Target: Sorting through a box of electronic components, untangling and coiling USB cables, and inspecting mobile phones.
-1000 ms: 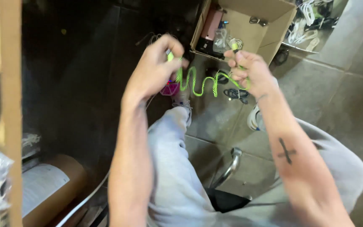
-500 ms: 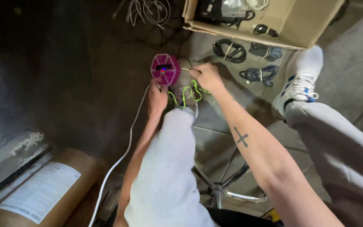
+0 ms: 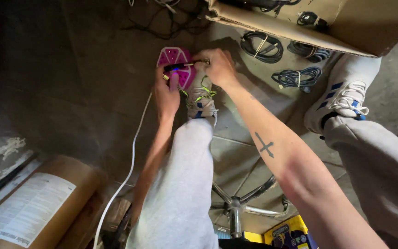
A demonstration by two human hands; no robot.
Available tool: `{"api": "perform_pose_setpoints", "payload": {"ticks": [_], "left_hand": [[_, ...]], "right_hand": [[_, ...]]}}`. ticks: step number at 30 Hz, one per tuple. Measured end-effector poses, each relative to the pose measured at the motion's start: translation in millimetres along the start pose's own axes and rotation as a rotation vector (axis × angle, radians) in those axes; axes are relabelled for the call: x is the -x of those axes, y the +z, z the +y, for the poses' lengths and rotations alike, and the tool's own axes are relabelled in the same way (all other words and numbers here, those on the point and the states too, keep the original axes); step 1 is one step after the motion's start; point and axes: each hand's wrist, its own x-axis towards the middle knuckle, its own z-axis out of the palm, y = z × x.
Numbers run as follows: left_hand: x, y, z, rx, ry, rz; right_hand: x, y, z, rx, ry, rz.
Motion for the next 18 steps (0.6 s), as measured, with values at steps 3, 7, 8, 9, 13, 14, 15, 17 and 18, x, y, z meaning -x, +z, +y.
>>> {"api": "perform_pose_setpoints", "payload": {"ticks": [3,7,8,9,13,14,15,17,18], "left_hand": [[-8.8,-9.3,4.2,0.004,0.011,-0.026],[-9.6,-18.5,7.0,-0.002,0.206,-0.086],[-10.5,-17.1,4.5,-0.085,0.235,-0.072],[-11.2,-15.9,2.1,-0.168,0.264,-0.058],[-17.0,-5.5,-18.1,-0.115,0.374,0.019],[-18.6,-4.5,-15.1,-0.082,0.395,0.013],[-20.1,-3.4,-12.0,-0.048,0.415,0.007],[-21.5,-2.3,-12.7,-0.075,0.431,0.016],[-22.7,-2.2,-13.1,-0.102,0.448,0.025]], "right_hand": [[-0.3,2.0,-10.9,0.018,0.017,0.014],[2.1,-6.2,-38.9,0.074,0.159,-0.019],[5.4,-11.0,-49.7,0.04,0.226,-0.034],[8.8,-15.7,-60.5,0.005,0.293,-0.048],[3.4,-7.4,-42.9,0.093,0.252,-0.022],[2.4,-5.8,-39.0,0.122,0.215,-0.012],[1.5,-4.3,-35.1,0.152,0.178,-0.003],[5.8,-7.6,-44.7,0.125,0.218,-0.022],[7.4,-9.1,-50.0,0.097,0.255,-0.039]]}}
